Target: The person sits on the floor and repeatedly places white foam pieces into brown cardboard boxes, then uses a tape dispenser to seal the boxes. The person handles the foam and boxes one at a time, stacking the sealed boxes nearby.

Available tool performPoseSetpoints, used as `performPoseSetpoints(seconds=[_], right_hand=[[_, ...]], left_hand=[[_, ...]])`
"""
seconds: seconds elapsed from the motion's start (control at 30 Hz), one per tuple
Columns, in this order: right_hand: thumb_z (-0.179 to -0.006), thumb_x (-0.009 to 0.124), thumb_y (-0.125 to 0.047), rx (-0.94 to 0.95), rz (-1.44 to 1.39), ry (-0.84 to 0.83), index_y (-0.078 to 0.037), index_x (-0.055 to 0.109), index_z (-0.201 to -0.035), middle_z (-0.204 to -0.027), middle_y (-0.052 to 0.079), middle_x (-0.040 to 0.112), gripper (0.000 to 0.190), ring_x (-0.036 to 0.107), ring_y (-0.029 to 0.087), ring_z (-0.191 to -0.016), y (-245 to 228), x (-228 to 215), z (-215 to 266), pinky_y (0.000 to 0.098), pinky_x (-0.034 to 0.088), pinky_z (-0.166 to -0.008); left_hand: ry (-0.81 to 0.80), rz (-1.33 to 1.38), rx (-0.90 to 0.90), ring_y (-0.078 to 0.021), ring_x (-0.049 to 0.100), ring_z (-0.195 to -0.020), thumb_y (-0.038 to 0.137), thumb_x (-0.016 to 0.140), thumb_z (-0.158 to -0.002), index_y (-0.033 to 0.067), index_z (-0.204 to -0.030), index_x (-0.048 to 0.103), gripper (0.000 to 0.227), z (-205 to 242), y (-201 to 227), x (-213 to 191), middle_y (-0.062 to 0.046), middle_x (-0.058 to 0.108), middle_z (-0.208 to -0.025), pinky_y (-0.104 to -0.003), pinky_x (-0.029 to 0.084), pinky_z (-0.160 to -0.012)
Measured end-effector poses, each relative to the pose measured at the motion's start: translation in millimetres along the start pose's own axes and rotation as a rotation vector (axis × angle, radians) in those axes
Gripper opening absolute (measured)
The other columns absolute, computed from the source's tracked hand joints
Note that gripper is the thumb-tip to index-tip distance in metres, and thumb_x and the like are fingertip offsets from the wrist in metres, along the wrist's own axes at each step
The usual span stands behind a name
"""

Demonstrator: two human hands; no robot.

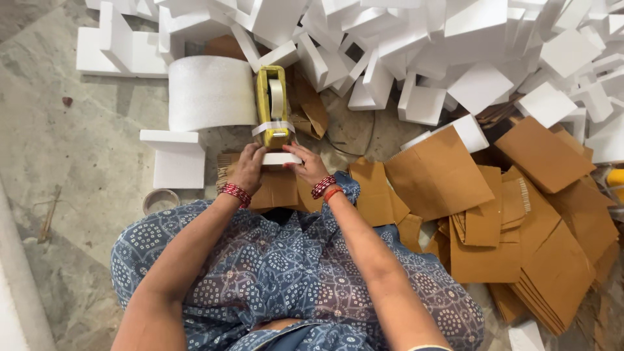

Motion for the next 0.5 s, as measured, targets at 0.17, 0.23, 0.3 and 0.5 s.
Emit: performPoseSetpoints(seconds=[0.17,0.23,0.3,0.5], right_hand=[[-0.088,0.08,-0.03,0.045,-0.006,0.065,-0.012,0.069,-0.13,-0.134,0.017,0.067,0.047,0.065,0.03,-0.125,-9,-8,0,0.0366,0.054,-0.102],[-0.088,0.079,-0.03,0.079,-0.021,0.051,-0.012,0.07,-0.128,-0.131,0.015,0.07,0.045,0.069,0.028,-0.121,-10,-6,-2,0.0352,0.055,-0.101],[-0.087,0.079,-0.031,0.131,-0.009,0.012,-0.013,0.07,-0.127,-0.128,0.012,0.072,0.045,0.071,0.027,-0.117,-6,-1,-1,0.0338,0.056,-0.099],[-0.088,0.075,-0.044,0.288,-0.255,-0.171,-0.015,0.071,-0.128,-0.119,0.006,0.076,0.05,0.071,0.016,-0.105,44,5,-20,0.0304,0.057,-0.092]], left_hand=[[-0.051,-0.107,-0.003,-0.041,0.049,-0.134,-0.006,0.056,-0.087,0.0071,-0.138,0.055,0.053,-10,1,5,-0.018,0.051,-0.139,-0.044,0.037,-0.12],[0.01,-0.362,0.037,-0.0421,0.05,-0.133,-0.003,0.059,-0.076,0.0087,-0.126,0.06,0.051,-15,14,-6,-0.015,0.057,-0.131,-0.064,0.03,-0.116],[0.028,-0.457,0.086,-0.0369,0.053,-0.129,-0.001,0.06,-0.076,0.0103,-0.123,0.063,0.048,-18,31,-10,-0.012,0.062,-0.124,-0.066,0.029,-0.115],[-0.089,-0.22,0.056,-0.0305,0.059,-0.11,0.001,0.066,-0.071,0.0104,-0.125,0.067,0.055,-23,40,-17,-0.011,0.066,-0.109,-0.045,0.045,-0.096]])
Point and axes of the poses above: each hand's wrist, its own z-axis away from the middle knuckle, its own x-axis out of the palm, y = z × x, the point moved 10 cm from there along -z, towards the middle knuckle
